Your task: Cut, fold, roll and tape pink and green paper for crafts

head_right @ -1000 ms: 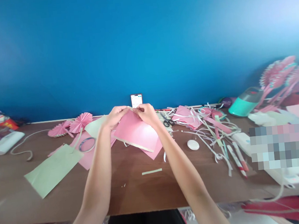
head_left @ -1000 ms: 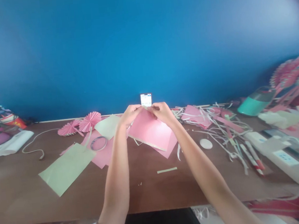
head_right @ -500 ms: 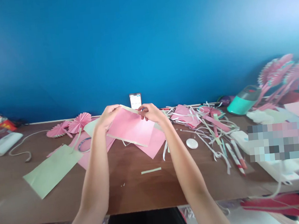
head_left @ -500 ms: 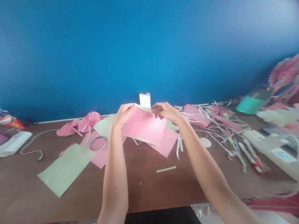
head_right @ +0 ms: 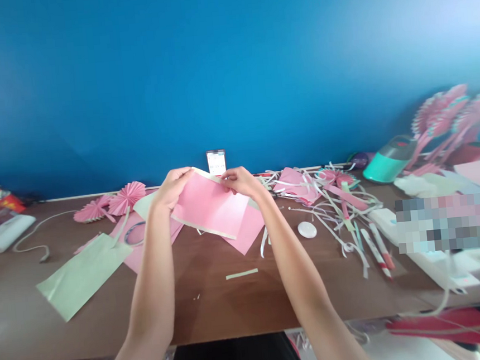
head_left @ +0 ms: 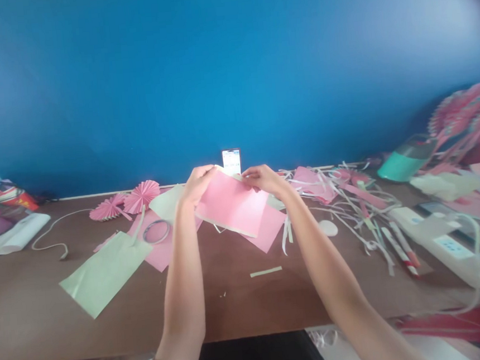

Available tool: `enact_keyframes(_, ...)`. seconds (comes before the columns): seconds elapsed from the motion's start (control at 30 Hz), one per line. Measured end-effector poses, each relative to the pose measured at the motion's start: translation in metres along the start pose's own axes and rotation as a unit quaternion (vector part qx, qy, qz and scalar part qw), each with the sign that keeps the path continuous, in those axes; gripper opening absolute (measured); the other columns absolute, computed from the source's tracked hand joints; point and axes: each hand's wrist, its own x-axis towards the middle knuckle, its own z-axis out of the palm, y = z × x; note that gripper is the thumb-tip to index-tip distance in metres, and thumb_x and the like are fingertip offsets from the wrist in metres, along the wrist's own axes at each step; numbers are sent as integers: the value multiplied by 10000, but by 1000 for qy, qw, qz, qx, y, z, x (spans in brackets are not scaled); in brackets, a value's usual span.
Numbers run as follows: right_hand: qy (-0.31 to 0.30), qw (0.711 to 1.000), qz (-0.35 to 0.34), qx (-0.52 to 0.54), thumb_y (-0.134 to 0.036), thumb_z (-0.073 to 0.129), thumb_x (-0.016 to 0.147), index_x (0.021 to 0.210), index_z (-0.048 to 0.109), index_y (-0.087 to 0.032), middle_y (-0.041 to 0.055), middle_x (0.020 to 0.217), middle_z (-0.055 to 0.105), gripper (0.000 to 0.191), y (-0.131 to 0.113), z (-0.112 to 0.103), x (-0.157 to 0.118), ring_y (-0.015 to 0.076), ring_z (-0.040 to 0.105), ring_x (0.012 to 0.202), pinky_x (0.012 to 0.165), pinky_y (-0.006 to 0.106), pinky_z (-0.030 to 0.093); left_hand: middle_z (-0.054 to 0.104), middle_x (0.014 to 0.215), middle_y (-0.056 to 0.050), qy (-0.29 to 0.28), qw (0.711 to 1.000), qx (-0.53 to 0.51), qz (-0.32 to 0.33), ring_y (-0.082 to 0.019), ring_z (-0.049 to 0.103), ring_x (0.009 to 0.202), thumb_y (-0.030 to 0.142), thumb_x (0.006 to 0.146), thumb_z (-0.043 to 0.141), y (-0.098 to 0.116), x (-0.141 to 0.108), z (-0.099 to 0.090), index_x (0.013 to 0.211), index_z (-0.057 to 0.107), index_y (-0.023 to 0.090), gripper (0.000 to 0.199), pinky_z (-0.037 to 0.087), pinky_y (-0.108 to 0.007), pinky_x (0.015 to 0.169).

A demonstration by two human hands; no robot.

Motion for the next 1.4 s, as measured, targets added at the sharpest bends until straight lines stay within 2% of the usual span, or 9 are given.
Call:
enact_keyframes(0.3, -11, 1000, -21, -4, -260, 574, 848, 808, 654, -138, 48, 685, 674, 151, 0, 2, 2, 97, 503, 495, 486, 233, 378, 601, 720, -14, 6, 1000, -3, -1, -153, 534, 679, 484, 853, 558, 0, 1, 0, 822, 630, 144, 349, 387, -240, 602)
enact_keyframes(0.4, 4, 999, -28, -37, -234, 554, 845, 804, 643, -140, 49, 685, 686, 136, -3, 3, 2, 105, 515, 491, 483, 235, 377, 650, 798, -25, 11, 1000, 21, 5, -167, 568, 745, 476, 873, 524, -1, 1, -1, 852, 651, 143, 357, 404, -246, 643)
enact_keyframes(0.5, 30, 993, -47, -106, -194, 536, 835, 782, 652, -147, 45, 682, 698, 137, -9, 5, 1, 120, 553, 535, 521, 238, 377, 700, 956, -55, 11, 999, 45, 17, -186, 610, 867, 384, 886, 506, 1, 1, -3, 981, 681, 146, 310, 443, -268, 745)
enact_keyframes(0.63, 55, 978, -60, -194, -149, 511, 822, 763, 668, -163, 45, 694, 705, 168, -18, 10, -2, 134, 572, 595, 565, 242, 357, 683, 1167, -95, 8, 992, 88, 91, -203, 621, 1048, 215, 850, 521, 9, 2, -5, 1128, 657, 163, 314, 455, -336, 922)
enact_keyframes(0.77, 72, 962, -47, -258, -126, 502, 821, 766, 666, -169, 67, 772, 715, 178, -29, 16, -6, 146, 568, 634, 574, 247, 332, 684, 1201, -49, -21, 947, 267, 178, -238, 530, 1230, 208, 829, 595, 21, 3, 2, 991, 723, 222, 207, 355, -379, 1065)
enact_keyframes(0.9, 62, 959, -76, -265, -176, 516, 857, 787, 670, -177, 60, 793, 708, 169, -37, 20, -8, 155, 568, 678, 603, 244, 334, 737, 1016, -50, -85, 919, 364, 127, -251, 637, 995, 337, 874, 578, 27, 2, 13, 977, 742, 258, 209, 438, -342, 875)
enact_keyframes(1.07, 43, 962, -88, -254, -244, 523, 878, 820, 677, -183, 36, 729, 682, 176, -38, 16, -9, 147, 545, 656, 604, 249, 320, 729, 894, -44, -69, 910, 405, 55, -242, 636, 833, 426, 870, 559, 23, -1, 10, 915, 748, 280, 243, 408, -307, 705)
enact_keyframes(1.2, 14, 966, -86, -242, -226, 508, 870, 880, 688, -173, 30, 685, 671, 187, -33, 7, -11, 140, 533, 610, 584, 253, 317, 725, 862, -38, -49, 920, 386, 43, -234, 624, 772, 405, 835, 594, 15, 0, -3, 838, 753, 276, 204, 387, -308, 667)
enact_keyframes(1.4, -13, 972, -83, -220, -149, 476, 851, 917, 684, -158, 37, 709, 684, 219, -30, 3, -13, 141, 559, 621, 586, 255, 340, 732, 849, -28, -68, 943, 323, 43, -217, 633, 774, 375, 804, 612, 8, 1, -13, 800, 743, 255, 179, 394, -298, 668)
